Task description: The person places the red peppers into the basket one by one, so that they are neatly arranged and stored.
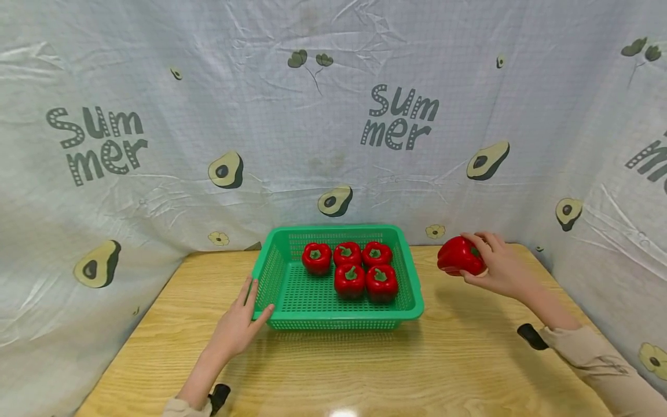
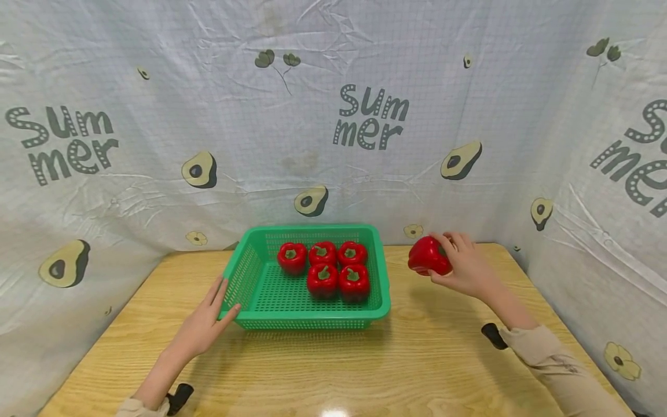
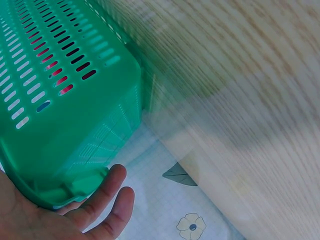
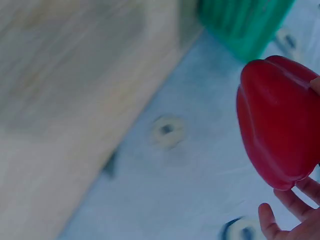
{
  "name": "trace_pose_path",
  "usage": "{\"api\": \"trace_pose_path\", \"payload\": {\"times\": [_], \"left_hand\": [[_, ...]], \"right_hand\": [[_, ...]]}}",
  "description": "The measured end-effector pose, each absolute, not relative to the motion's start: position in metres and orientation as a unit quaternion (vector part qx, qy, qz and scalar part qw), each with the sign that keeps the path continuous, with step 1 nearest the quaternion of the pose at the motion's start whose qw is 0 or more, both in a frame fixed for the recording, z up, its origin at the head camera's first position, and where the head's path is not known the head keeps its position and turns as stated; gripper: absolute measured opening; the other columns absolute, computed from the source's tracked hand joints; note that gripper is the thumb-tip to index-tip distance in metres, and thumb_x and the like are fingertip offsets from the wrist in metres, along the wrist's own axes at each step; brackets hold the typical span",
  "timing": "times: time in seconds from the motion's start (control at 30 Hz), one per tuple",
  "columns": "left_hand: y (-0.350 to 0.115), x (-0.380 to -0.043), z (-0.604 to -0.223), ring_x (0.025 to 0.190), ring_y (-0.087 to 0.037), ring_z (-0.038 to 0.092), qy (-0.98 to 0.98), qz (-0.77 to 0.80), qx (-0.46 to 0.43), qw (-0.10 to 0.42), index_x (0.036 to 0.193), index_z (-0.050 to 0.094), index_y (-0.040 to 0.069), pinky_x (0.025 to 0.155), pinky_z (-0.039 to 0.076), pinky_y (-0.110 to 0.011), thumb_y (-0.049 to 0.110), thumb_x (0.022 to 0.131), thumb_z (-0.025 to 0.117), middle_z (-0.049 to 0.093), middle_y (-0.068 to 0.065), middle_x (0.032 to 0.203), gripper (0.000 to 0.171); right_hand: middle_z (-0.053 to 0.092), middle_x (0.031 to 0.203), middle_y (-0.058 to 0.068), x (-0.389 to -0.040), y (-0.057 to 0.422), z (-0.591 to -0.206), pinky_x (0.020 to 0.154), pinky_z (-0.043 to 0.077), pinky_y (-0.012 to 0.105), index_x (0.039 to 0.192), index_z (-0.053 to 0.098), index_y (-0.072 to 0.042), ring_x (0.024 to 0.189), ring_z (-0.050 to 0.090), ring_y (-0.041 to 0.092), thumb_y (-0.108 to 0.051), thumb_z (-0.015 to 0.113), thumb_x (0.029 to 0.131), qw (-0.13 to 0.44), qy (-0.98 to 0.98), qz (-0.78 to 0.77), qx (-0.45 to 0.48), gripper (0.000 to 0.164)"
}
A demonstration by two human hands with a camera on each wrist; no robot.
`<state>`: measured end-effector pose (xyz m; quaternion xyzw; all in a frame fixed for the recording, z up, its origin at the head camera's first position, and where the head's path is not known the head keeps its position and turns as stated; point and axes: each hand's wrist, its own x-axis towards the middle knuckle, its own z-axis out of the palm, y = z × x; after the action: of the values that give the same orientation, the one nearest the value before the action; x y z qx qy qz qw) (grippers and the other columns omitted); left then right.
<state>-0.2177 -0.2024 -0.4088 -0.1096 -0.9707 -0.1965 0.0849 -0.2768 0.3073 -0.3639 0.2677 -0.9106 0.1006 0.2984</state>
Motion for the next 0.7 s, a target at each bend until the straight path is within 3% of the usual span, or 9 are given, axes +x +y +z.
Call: {"api": "trace_pose_path", "payload": {"times": [0.3,0.7], "left_hand": [[-0.202,-0.217,-0.408,0.121,-0.047,0.036,-0.97,-0.198,-0.111,0.086,0.141,0.016,-0.005,0.085,0.042,-0.054,0.046,0.093,0.038,0.01,-0.023,0.148,0.074],[-0.203,-0.217,-0.408,0.122,-0.046,0.036,-0.969,-0.205,-0.112,0.086,0.141,0.016,-0.005,0.086,0.042,-0.054,0.046,0.092,0.039,0.009,-0.023,0.148,0.074]], "right_hand": [[0.05,0.109,0.01,-0.271,0.241,-0.328,0.077,0.042,0.046,0.122,0.049,-0.009,0.102,0.043,0.025,-0.032,0.076,0.062,0.276,-0.893,0.102,0.34,0.069],[0.047,0.104,0.006,-0.284,0.161,-0.303,0.07,0.037,0.035,0.125,0.047,-0.018,0.091,0.043,0.02,-0.05,0.066,0.071,0.227,-0.877,0.043,0.42,0.065]]}}
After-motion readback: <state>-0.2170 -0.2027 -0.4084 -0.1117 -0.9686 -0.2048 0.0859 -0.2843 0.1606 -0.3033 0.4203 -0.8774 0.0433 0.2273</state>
